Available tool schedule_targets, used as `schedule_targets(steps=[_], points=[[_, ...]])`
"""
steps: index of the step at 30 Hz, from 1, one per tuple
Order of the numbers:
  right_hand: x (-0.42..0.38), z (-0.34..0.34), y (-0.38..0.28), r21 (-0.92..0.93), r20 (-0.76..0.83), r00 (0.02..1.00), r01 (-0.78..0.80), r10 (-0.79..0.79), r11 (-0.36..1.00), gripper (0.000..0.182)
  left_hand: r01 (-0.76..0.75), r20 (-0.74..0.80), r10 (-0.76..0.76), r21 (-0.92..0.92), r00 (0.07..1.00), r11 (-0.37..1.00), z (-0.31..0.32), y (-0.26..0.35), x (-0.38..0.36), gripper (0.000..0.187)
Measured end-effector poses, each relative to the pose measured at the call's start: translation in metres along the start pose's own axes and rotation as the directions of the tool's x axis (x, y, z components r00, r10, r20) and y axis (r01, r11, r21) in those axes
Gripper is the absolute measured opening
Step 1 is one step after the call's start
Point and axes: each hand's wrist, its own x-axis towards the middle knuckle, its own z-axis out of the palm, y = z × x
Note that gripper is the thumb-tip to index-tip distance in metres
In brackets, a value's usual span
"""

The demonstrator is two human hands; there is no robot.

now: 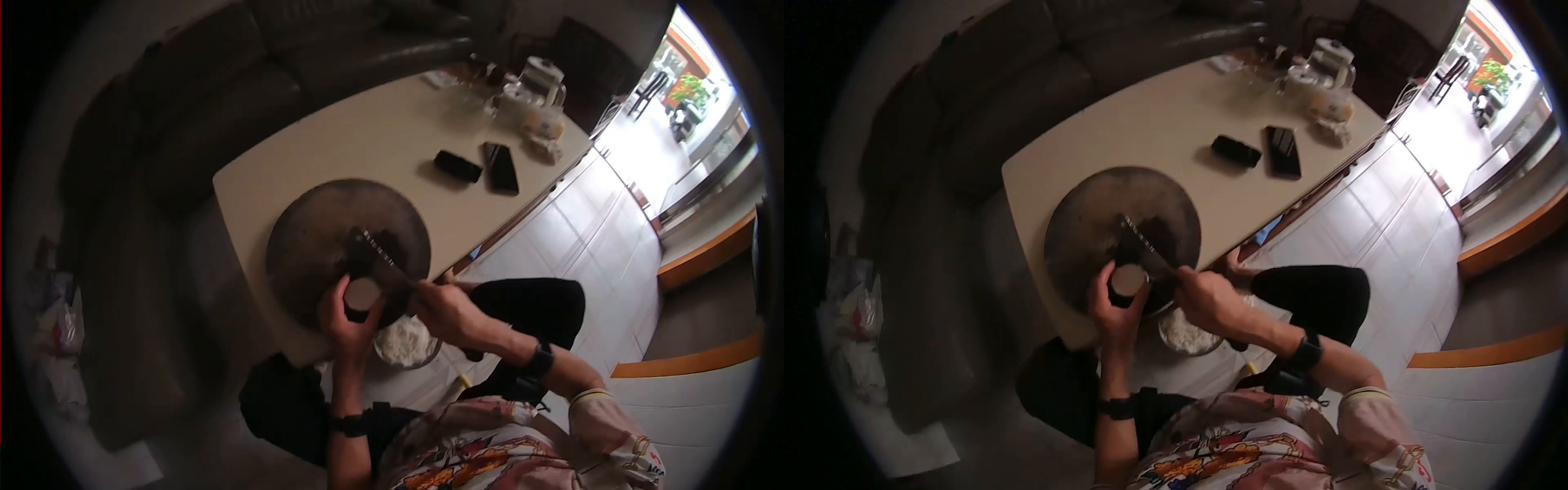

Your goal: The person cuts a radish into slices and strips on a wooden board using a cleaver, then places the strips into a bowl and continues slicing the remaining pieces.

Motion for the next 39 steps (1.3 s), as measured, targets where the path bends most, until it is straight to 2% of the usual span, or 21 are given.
schedule_targets(steps=[2,3,6,7,10,12,14,16,19,23,32,34,39], points=[[-0.003,-0.006,-0.007,-0.04,-0.026,0.999,0.029,-0.031,0.999,0.02,0.034,0.017,-0.034,0.011,0.999,0.999,-0.002,0.004,-0.001,0.062],[-0.002,-0.016,-0.021,-0.034,0.027,0.998,-0.055,0.056,0.998,0.018,0.046,0.016,-0.045,-0.001,0.999,0.999,-0.004,0.006,-0.001,0.061],[-0.002,-0.028,-0.036,-0.046,0.075,0.997,-0.033,0.036,0.998,0.02,0.049,-0.034,-0.051,-0.067,0.998,0.997,-0.005,0.012,0.001,0.058],[-0.003,-0.03,-0.04,-0.036,0.08,0.996,-0.038,0.041,0.999,0.02,0.042,-0.085,-0.051,-0.103,0.995,0.994,-0.003,0.009,-0.001,0.048],[-0.007,-0.031,-0.046,-0.109,0.146,0.989,0.005,0.011,0.994,0.021,0.1,-0.14,-0.112,-0.089,0.984,0.991,-0.004,0.0,-0.006,0.038],[-0.01,-0.032,-0.046,-0.124,0.108,0.992,0.072,-0.058,0.99,0.022,0.07,-0.093,-0.075,-0.056,0.993,0.996,-0.005,0.003,-0.006,0.035],[-0.011,-0.036,-0.051,-0.132,0.119,0.991,0.071,-0.055,0.989,0.022,0.037,-0.052,-0.039,-0.029,0.998,0.999,-0.004,0.005,-0.006,0.032],[-0.013,-0.038,-0.053,-0.145,0.161,0.984,0.096,-0.072,0.985,0.023,0.074,-0.04,-0.076,-0.055,0.996,0.996,-0.006,0.004,-0.006,0.031],[-0.014,-0.043,-0.063,-0.16,0.218,0.975,0.076,-0.04,0.984,0.024,0.039,-0.051,-0.039,-0.004,0.998,0.999,-0.004,0.001,-0.007,0.025],[-0.015,-0.039,-0.062,-0.184,0.215,0.973,0.121,-0.08,0.975,0.026,0.056,-0.049,-0.056,-0.003,0.997,0.998,-0.003,0.002,-0.007,0.025],[-0.007,-0.039,-0.08,-0.336,0.394,0.919,0.117,0.026,0.935,0.022,0.059,-0.054,-0.058,0.015,0.997,0.998,-0.004,0.003,-0.007,0.027],[0.002,-0.038,-0.078,-0.354,0.397,0.917,0.174,-0.021,0.919,0.02,0.051,-0.079,-0.051,-0.003,0.996,0.999,-0.004,0.005,-0.006,0.025],[0.024,-0.023,-0.07,-0.301,0.366,0.928,0.196,-0.077,0.933,0.019,0.07,-0.064,-0.071,-0.02,0.995,0.997,-0.005,0.004,-0.004,0.028]])
